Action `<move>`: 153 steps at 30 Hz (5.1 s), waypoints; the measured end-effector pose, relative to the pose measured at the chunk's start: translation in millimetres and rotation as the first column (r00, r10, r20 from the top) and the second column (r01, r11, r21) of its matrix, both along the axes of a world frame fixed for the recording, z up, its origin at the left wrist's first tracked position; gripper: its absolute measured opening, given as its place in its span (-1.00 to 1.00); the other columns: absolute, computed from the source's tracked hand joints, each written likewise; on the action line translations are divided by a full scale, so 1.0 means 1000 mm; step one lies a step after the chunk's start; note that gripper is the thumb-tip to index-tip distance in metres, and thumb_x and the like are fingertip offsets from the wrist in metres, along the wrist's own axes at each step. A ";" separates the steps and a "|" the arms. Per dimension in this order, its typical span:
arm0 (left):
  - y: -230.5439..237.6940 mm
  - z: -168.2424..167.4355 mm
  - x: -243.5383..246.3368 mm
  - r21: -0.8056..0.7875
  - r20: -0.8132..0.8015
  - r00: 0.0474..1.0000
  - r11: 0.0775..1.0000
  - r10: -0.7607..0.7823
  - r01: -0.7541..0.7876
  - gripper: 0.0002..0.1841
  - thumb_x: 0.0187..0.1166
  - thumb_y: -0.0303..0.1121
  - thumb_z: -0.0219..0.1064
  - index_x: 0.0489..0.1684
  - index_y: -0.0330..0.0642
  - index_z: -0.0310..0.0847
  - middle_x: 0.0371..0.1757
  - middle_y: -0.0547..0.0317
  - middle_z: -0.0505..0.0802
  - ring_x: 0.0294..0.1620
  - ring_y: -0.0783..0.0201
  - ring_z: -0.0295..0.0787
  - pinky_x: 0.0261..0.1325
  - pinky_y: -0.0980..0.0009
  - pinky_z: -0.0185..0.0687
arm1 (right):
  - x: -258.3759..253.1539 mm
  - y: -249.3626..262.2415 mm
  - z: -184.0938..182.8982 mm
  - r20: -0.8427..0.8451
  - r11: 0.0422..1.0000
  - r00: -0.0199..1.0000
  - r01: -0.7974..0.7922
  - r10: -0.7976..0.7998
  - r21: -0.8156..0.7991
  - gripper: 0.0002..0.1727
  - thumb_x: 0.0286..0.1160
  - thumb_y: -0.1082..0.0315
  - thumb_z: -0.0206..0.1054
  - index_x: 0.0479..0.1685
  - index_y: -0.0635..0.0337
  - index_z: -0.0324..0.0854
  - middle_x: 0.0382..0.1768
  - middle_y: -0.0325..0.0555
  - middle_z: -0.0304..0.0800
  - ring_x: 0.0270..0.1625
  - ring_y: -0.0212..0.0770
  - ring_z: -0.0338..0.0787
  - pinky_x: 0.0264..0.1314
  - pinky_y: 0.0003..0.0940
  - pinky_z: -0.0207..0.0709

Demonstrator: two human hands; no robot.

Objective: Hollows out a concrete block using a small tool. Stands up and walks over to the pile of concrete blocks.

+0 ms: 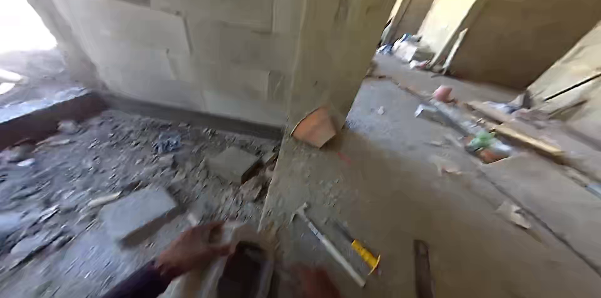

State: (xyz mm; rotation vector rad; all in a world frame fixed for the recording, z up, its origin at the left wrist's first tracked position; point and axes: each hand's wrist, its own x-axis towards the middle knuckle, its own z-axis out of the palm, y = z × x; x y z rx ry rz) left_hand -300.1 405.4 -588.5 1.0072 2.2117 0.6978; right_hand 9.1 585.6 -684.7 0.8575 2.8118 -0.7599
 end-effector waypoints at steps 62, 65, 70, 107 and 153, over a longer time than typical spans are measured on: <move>-0.045 0.002 0.003 -0.163 0.165 0.981 0.984 0.103 -0.076 -0.46 0.36 0.18 0.56 0.20 0.06 0.85 0.02 0.04 0.92 0.12 0.05 0.84 0.26 -0.19 0.63 | 0.006 -0.048 -0.031 -0.257 0.999 0.966 -0.014 0.024 0.040 -0.25 0.72 -0.36 -0.11 -0.24 0.15 0.67 -0.69 -0.18 0.56 -0.61 -0.17 0.65 -0.50 -0.11 0.59; -0.043 0.003 0.001 -0.150 0.145 0.985 0.986 0.093 -0.071 -0.46 0.35 0.19 0.56 0.19 0.06 0.85 0.03 0.03 0.93 0.13 0.04 0.85 0.27 -0.21 0.64 | 0.003 -0.043 -0.027 -0.230 0.999 0.973 0.003 -0.011 -0.035 -0.25 0.71 -0.40 -0.13 -0.28 0.10 0.65 -0.71 -0.23 0.50 -0.62 -0.22 0.60 -0.53 -0.16 0.53; -0.043 0.004 0.004 -0.157 0.131 0.989 0.987 0.065 -0.045 -0.38 0.37 0.22 0.53 0.30 0.04 0.81 0.09 0.00 0.91 0.18 0.01 0.82 0.31 -0.22 0.61 | 0.012 -0.067 -0.016 -0.443 0.998 0.896 0.047 -0.029 0.029 -0.26 0.77 -0.32 -0.16 -0.33 0.16 0.62 -0.75 -0.30 0.46 -0.71 -0.35 0.54 -0.65 -0.34 0.48; -0.045 0.031 0.069 -0.237 0.005 0.976 0.949 0.217 -0.209 -0.13 0.12 0.39 0.58 0.43 0.05 0.72 0.14 -0.14 0.87 0.22 -0.19 0.77 0.21 -0.36 0.58 | 0.040 -0.189 0.041 -0.145 0.928 0.929 0.308 -0.340 -0.208 -0.38 0.82 -0.14 -0.15 0.18 0.24 0.56 -0.58 -0.25 0.66 -0.59 -0.27 0.70 -0.53 -0.21 0.67; -0.043 0.033 0.070 -0.252 -0.011 0.984 0.952 0.178 -0.175 -0.16 0.19 0.38 0.56 0.43 0.01 0.71 0.10 -0.16 0.88 0.19 -0.20 0.80 0.21 -0.36 0.59 | 0.039 -0.152 0.040 0.057 0.856 0.948 0.309 -0.314 -0.414 -0.38 0.84 -0.19 -0.17 0.13 0.16 0.58 -0.58 -0.17 0.64 -0.63 -0.17 0.67 -0.53 -0.14 0.66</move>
